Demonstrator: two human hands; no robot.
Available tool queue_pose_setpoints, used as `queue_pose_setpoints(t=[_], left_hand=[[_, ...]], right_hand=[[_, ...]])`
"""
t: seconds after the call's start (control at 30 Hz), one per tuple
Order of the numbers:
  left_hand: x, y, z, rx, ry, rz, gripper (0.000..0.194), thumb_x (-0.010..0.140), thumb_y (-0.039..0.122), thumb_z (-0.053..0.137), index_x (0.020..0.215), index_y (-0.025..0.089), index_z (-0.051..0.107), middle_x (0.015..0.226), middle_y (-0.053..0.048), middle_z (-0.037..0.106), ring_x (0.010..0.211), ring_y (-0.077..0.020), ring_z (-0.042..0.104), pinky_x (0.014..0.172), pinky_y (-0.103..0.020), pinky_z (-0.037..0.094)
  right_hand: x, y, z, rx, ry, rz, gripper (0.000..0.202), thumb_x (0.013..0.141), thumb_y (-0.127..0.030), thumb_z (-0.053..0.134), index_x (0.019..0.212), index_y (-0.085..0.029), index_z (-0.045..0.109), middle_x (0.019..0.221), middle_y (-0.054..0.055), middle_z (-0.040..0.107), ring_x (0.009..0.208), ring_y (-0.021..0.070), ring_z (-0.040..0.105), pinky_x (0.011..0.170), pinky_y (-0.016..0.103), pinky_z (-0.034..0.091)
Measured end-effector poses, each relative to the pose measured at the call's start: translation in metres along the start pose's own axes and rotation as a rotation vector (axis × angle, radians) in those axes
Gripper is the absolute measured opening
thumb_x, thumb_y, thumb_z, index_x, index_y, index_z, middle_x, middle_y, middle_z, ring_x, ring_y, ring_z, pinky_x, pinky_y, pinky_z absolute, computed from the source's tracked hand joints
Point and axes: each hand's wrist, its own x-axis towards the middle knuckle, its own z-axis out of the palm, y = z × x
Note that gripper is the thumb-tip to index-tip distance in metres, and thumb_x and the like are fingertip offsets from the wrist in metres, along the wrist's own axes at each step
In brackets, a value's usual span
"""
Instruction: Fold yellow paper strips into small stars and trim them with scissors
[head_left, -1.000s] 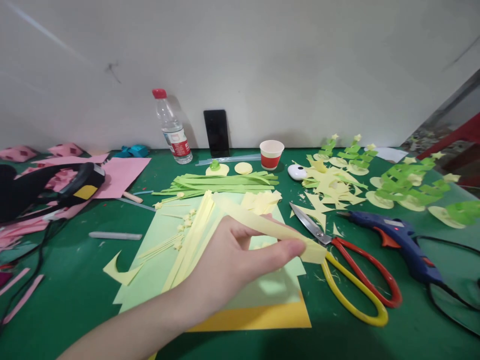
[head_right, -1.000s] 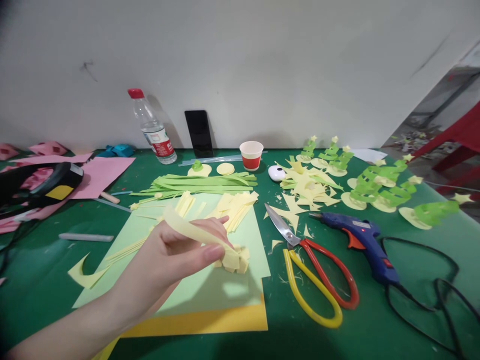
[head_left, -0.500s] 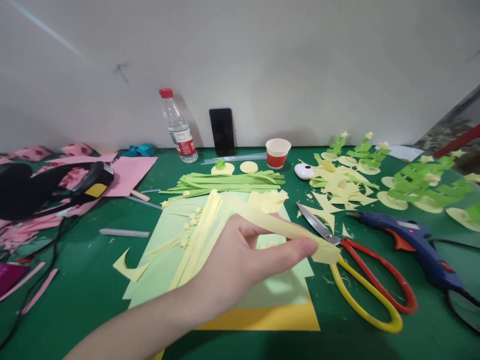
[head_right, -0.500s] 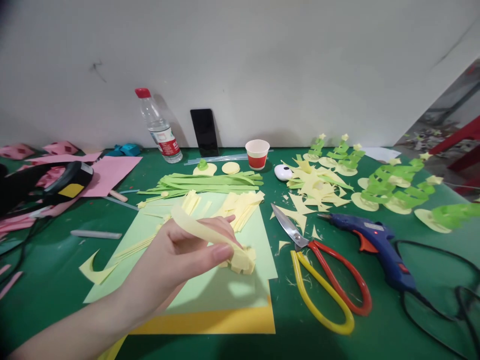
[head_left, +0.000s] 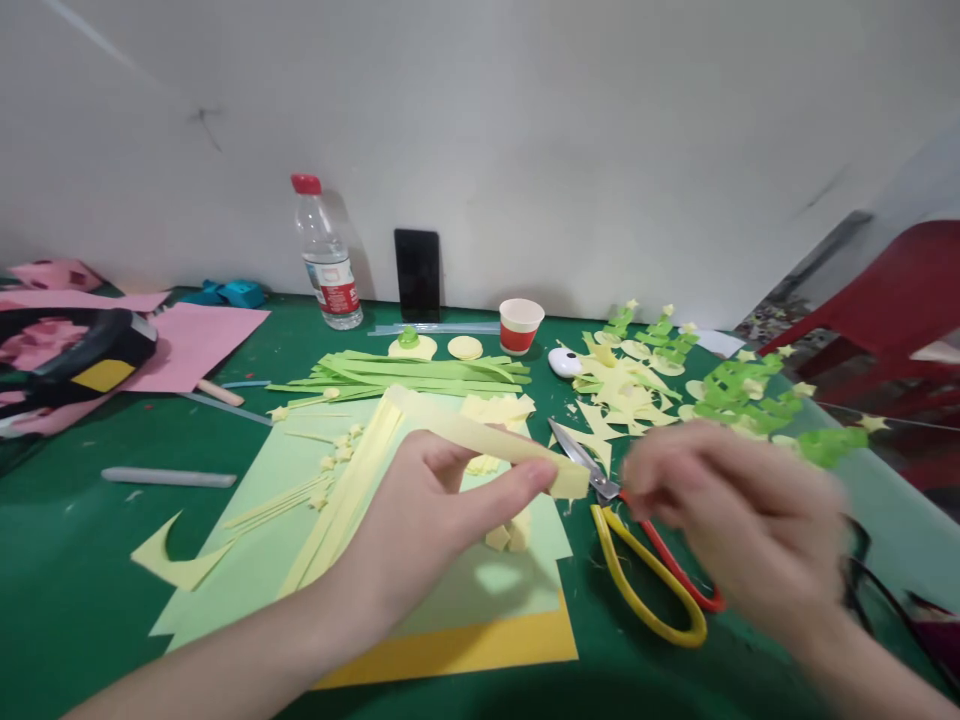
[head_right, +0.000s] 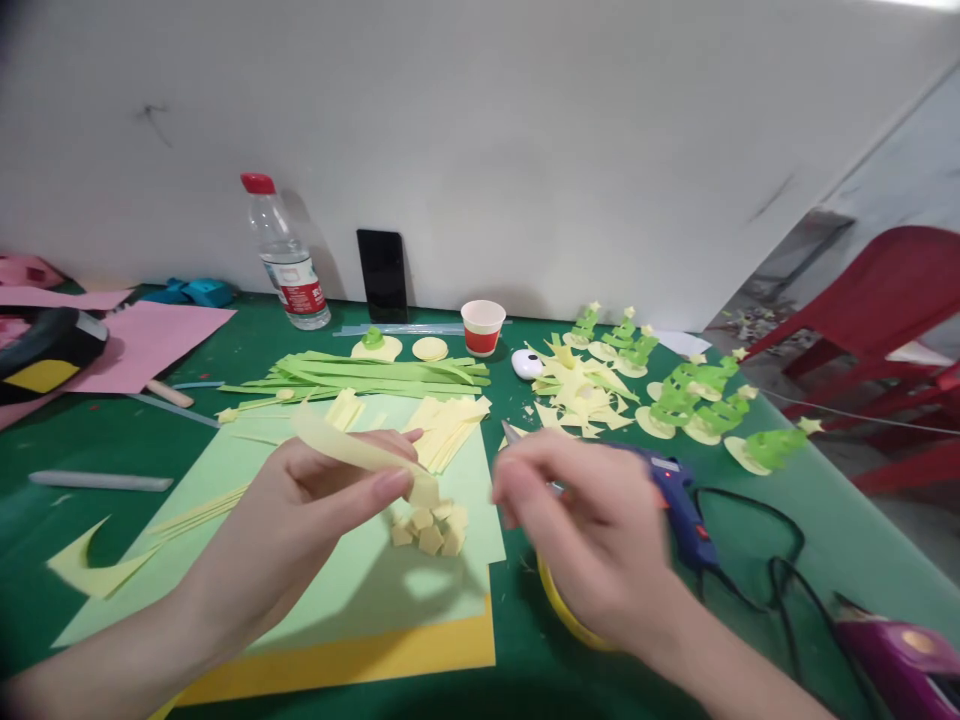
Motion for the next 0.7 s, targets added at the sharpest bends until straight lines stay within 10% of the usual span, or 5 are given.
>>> queue_pose_setpoints(t=[0.23, 0.53, 0.7], left_hand=[[-0.003, 0.001, 0.004, 0.185, -0.01, 0.249, 0.018, 0.07, 0.014, 0.063, 0.057, 0.024, 0.071, 0.058, 0.006, 0.065, 0.063, -0.0132, 0.059, 0.066, -0.024, 0.052], [-0.001, -0.005, 0.004, 0.231, 0.076, 0.318, 0.016, 0.07, 0.015, 0.068, 0.059, 0.026, 0.073, 0.065, 0.008, 0.074, 0.067, -0.0133, 0.067, 0.066, -0.021, 0.054], [0.0, -0.01, 0.005, 0.172, 0.039, 0.575, 0.029, 0.074, 0.004, 0.064, 0.077, 0.03, 0.075, 0.085, 0.009, 0.077, 0.082, -0.012, 0.068, 0.077, -0.02, 0.053]], right_hand=[[0.034, -0.026, 0.027, 0.107, -0.199, -0.066, 0.032, 0.089, -0.019, 0.045, 0.058, -0.017, 0.051, 0.049, -0.002, 0.048, 0.044, 0.0079, 0.044, 0.043, 0.02, 0.032], [0.028, -0.025, 0.026, 0.543, -0.248, 0.39, 0.029, 0.081, -0.023, 0.049, 0.054, -0.016, 0.058, 0.044, -0.003, 0.048, 0.04, 0.0059, 0.035, 0.037, 0.021, 0.021], [0.029, -0.03, 0.028, 0.752, -0.252, 0.611, 0.031, 0.078, -0.031, 0.048, 0.051, -0.017, 0.053, 0.04, -0.003, 0.044, 0.036, 0.0054, 0.029, 0.034, 0.02, 0.016]])
